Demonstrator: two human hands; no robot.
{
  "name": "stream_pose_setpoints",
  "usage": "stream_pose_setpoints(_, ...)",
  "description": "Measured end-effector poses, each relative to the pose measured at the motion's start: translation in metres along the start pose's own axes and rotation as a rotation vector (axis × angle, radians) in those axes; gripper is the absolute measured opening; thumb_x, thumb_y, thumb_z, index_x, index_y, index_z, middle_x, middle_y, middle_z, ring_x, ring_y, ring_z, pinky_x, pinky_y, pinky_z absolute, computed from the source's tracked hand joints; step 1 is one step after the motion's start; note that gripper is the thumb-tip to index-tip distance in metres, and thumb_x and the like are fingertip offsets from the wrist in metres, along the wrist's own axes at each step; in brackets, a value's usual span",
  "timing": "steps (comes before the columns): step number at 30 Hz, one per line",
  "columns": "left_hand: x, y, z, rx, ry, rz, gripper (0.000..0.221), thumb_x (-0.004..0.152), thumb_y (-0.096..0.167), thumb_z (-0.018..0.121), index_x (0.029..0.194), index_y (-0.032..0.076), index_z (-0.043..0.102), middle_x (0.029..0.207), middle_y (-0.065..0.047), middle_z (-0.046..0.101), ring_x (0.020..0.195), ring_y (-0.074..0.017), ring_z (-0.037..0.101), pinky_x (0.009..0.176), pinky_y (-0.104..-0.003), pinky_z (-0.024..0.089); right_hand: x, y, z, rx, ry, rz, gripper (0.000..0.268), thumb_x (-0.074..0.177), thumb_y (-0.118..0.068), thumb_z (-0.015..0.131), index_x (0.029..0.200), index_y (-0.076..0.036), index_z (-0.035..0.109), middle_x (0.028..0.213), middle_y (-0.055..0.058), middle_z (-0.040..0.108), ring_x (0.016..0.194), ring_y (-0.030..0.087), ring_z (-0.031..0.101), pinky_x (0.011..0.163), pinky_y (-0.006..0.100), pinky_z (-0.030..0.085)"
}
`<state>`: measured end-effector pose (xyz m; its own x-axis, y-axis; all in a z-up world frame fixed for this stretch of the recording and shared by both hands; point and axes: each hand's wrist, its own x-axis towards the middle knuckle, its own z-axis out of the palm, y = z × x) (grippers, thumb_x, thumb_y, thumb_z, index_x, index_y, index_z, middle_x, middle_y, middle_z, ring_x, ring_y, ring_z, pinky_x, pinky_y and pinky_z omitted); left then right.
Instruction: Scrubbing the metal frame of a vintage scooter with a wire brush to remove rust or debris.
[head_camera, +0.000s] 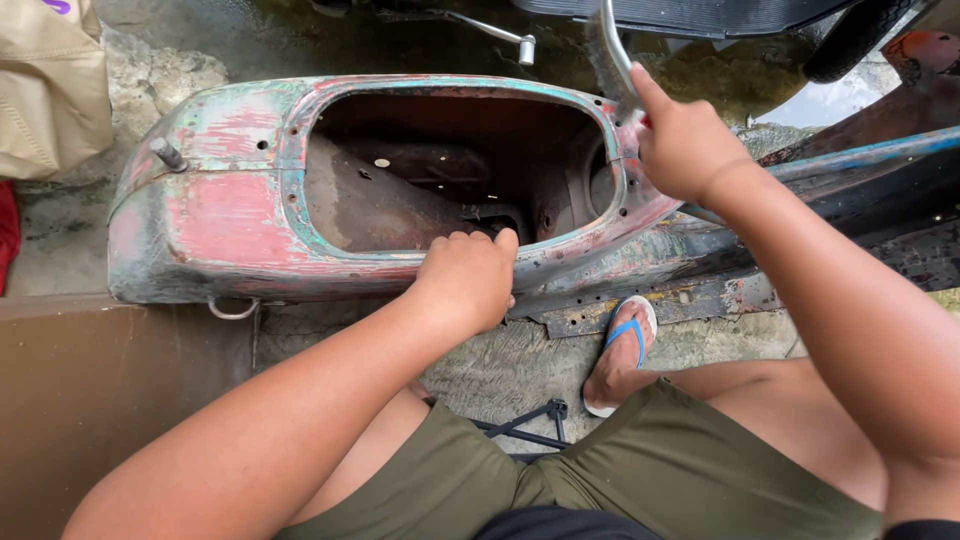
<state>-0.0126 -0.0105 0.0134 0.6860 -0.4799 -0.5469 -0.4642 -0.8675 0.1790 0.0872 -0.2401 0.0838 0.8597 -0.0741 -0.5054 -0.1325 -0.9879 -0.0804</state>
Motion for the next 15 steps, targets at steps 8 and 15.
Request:
stream_pose_setpoints(8,0.001,0.0,-0.003,-0.018,-0.05,0.022,0.043,0.095,0.042,0.071,0.117,0.013,0.048,0.101,-0.013,0.067,0.089,-0.0323,0.066,0.071,-0.043,0.053,-0.087,0.074,0.031,-0.215,0.029,-0.075,0.072,0.1,-0.024,0.044,0.169,-0.025,0.023,0.071,0.038,0.069,0.066,0.061,0.064,0.064,0.064,0.047)
stream_pose_setpoints(15,0.002,0.003,0.002,0.017,-0.01,-0.018,0.05,0.093,0.05,0.074,0.116,0.013,0.048,0.103,-0.016,0.067,0.093,-0.0348,0.066,0.076,-0.046,0.054,0.003,0.003,-0.013,-0.102,-0.061,-0.001,0.076,0.098,-0.014,0.039,0.171,-0.029,0.02,0.111,0.04,0.063,0.09,0.057,0.065,0.076,0.064,0.054)
